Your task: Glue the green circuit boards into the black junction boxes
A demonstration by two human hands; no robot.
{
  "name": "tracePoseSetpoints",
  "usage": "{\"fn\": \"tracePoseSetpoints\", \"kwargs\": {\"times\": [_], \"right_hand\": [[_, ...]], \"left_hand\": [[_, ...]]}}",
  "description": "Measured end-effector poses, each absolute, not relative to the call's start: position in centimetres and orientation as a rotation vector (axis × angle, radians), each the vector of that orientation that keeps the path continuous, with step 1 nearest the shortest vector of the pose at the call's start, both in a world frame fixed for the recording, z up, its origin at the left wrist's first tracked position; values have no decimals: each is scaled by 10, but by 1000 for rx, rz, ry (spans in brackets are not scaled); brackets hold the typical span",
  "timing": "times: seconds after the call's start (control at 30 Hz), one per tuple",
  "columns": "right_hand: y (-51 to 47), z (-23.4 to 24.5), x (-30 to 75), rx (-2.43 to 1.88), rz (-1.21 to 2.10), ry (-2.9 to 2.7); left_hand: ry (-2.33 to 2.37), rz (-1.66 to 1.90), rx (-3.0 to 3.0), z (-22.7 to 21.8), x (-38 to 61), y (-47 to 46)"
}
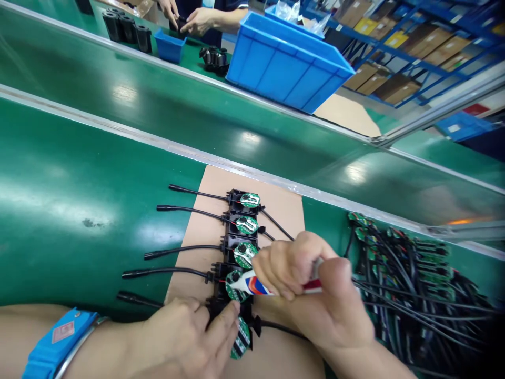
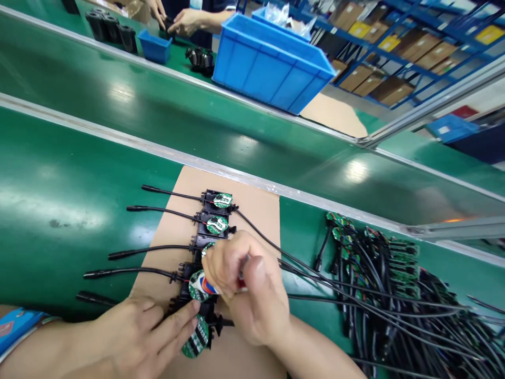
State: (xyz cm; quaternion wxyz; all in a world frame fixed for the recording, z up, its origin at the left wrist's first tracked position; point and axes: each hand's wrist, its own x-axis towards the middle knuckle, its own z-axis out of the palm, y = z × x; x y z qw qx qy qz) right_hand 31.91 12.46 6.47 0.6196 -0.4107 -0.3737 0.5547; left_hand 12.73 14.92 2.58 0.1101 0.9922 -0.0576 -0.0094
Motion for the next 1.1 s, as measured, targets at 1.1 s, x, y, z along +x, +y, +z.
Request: {"fn": "tracePoseSetpoints", "kwargs": {"times": [1.1], "right_hand": [[117,49,331,-952,1183,-920]], "left_hand": [[-170,-72,2857,15,122,148]]}}
